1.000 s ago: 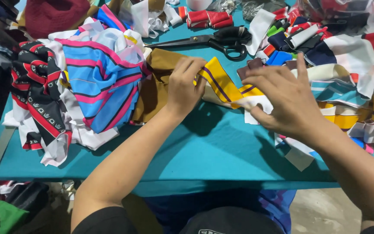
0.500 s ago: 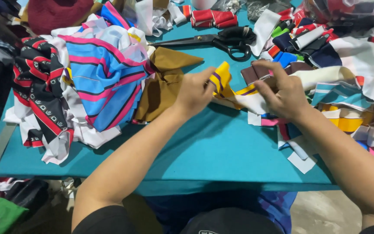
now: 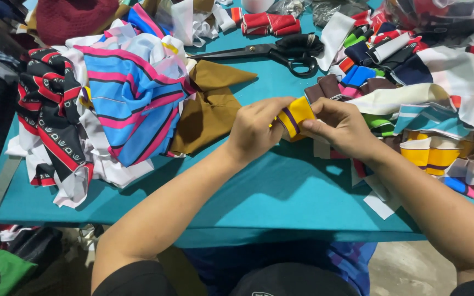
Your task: The person is sorting, folding, and organizing small strips of colorful fabric on a blue work surface in preparation for sewing.
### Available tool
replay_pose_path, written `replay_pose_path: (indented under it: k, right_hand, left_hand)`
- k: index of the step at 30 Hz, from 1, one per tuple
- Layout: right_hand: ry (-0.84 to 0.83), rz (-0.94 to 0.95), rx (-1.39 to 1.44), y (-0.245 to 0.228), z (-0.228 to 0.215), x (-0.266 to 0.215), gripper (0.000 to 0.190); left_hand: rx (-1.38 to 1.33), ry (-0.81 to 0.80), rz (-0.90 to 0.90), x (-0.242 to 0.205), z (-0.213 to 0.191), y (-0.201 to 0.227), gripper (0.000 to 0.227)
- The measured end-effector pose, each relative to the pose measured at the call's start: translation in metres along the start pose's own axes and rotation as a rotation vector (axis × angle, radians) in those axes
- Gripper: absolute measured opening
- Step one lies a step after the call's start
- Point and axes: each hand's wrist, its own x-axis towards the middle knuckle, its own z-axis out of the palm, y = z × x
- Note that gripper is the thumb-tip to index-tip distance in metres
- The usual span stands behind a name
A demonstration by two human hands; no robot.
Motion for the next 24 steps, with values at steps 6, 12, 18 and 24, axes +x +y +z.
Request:
replay_pose_path:
  k: [6,12,18,24]
  right_hand:
    - [0.086,-0.079,-0.118,0.006,-0.003,-0.007,0.009]
    - [0.120,-0.101,-0.168,0.021,-0.012,-0.015,0.012]
    - [0.112,-0.131,-0.190,0.016,-0.007,-0.015,0.013]
    - [0.061,-0.027,-0.046,0.001,0.004,-0.014,0.018]
  left_hand:
    - [-0.043,-0.005,-0.107,0.008,-0.010,-0.005,0.028]
    - [-0.280,-0.245,-0.214,-0.003,-0.003,-0.024,0.043]
    - [-0.345,-0.415,-0.229,-0.001,0.000,-0.019,0.028]
    - [-0.435,-0.291,-0.458,0.000,-0.003,-0.022,0.026]
